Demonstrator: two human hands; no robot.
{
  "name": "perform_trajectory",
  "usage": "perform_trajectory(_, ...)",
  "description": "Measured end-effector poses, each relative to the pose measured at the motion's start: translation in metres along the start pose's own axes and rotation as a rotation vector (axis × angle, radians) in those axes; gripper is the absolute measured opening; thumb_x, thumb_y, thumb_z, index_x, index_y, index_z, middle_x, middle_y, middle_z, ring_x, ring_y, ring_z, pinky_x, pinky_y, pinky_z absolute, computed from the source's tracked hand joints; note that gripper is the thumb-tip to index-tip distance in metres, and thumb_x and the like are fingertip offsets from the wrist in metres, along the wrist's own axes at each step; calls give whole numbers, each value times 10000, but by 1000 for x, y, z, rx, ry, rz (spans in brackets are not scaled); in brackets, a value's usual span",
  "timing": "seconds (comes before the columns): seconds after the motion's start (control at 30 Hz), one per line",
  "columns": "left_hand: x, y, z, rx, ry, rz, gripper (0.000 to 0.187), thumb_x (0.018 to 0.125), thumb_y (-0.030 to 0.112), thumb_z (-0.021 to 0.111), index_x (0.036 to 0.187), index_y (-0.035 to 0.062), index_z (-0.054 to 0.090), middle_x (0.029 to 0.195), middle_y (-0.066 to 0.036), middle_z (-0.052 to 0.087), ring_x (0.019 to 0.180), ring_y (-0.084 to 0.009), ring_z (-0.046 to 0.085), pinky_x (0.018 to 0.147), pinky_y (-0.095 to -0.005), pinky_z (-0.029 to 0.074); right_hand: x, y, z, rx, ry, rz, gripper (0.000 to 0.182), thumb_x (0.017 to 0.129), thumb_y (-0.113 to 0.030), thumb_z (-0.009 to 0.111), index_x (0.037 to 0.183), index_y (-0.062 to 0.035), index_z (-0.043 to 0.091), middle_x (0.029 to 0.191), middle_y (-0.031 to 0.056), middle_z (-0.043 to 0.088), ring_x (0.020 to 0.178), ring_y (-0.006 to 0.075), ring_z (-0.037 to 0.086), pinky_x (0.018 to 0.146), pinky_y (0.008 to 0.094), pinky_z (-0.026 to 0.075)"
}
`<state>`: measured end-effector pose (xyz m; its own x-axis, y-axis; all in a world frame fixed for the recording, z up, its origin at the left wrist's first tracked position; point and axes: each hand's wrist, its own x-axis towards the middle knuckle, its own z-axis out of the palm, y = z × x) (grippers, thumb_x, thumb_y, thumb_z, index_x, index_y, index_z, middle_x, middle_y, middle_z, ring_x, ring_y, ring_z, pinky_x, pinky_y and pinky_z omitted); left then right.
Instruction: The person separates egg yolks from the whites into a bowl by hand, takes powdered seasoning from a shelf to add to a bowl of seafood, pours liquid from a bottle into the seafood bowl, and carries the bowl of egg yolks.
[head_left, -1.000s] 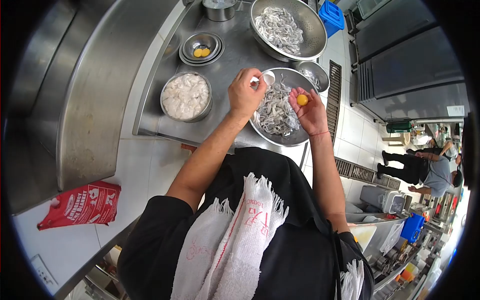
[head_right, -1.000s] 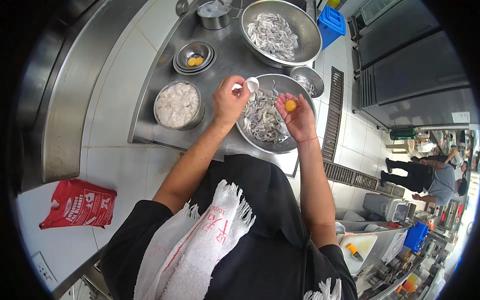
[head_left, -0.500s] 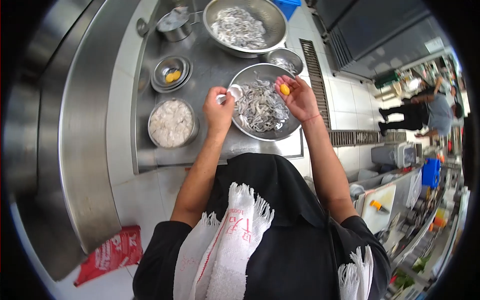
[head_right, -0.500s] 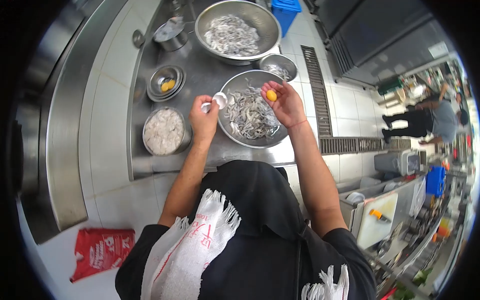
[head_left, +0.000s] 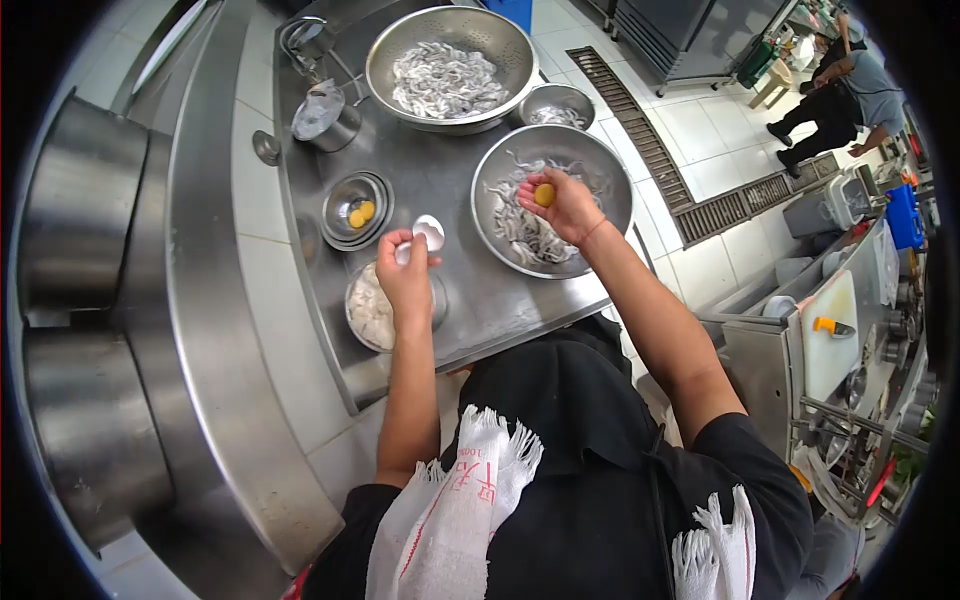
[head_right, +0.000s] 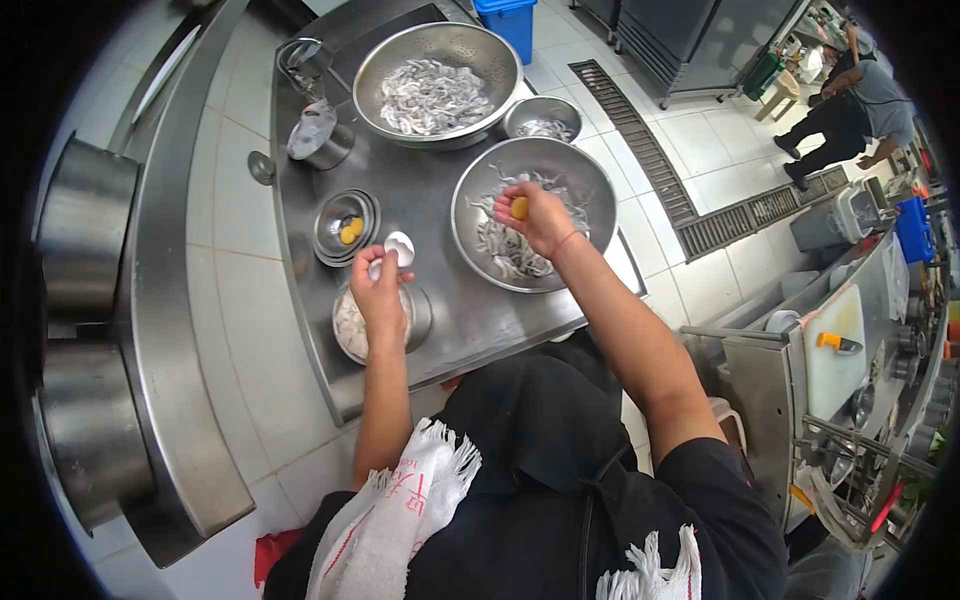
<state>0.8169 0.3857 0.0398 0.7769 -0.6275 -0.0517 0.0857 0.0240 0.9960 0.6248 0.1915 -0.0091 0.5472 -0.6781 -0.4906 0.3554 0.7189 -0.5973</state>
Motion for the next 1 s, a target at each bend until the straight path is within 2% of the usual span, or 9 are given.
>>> perform_trajectory(0.17,-49,-2,-47,13,25,-78,132,935,42,667,1033,46,579,987,-76,638,809,-153,646,603,-284,574,79,70,120,11,-213,145,297,1017,-292,568,1057,2,561,1014,134,603,909,235,639,792,396,599)
perform_trajectory(0.3,-82,-6,-75,9,71,-121,128,932,40,667,1028,45,582,991,-81,645,801,-155,645,601,-291,574,120,118,214,-327,-106,61,285,1017,-314,547,1007,-32,587,948,92,592,888,225,610,823,387,556)
perform_trajectory(0.43,-98,-7,-98,-9,150,-124,122,936,39,662,1032,49,589,980,-81,651,785,-156,643,600,-287,567,143,138,240,-270,-171,162,295,1013,-322,541,980,-33,592,919,83,599,853,215,618,826,383,559)
perform_trajectory(0.5,-98,-11,-107,-15,171,-139,120,937,42,663,1032,52,589,973,-78,651,783,-153,642,598,-286,564,140,137,234,-221,-216,174,290,1017,-312,531,975,-32,592,909,79,603,837,214,625,836,375,567)
perform_trajectory(0.6,-92,-17,-108,13,151,-128,115,936,53,670,1024,59,596,974,-81,656,777,-146,641,595,-281,558,117,124,204,-134,-243,186,249,991,-270,562,932,-34,613,798,67,610,739,206,644,700,341,583)
perform_trajectory(0.7,-78,-14,-87,59,60,-136,97,942,51,666,1006,62,594,953,-63,651,738,-127,627,605,-262,546,62,88,159,-87,-288,205,229,1005,-239,555,952,-25,618,865,85,643,771,201,657,736,339,602)
perform_trajectory(0.9,-76,-9,2,248,-303,6,89,928,29,678,964,31,597,910,-34,636,779,-116,617,655,-244,513,-68,36,27,-47,-265,160,252,1041,-256,531,1046,-29,642,974,77,672,898,173,681,817,321,597)
perform_trajectory(0.97,-92,-5,46,455,-533,320,89,892,9,682,947,23,614,939,-55,637,855,-149,636,719,-257,527,-115,29,-16,-16,-187,132,273,1052,-288,529,1091,-46,650,987,55,679,917,150,681,839,313,590)
perform_trajectory(1.0,-115,21,78,473,-634,347,93,854,-4,683,925,22,628,969,-88,633,874,-198,647,754,-276,532,-129,33,-45,7,-160,143,302,1059,-329,530,1108,-59,655,985,36,681,894,137,681,806,298,579)
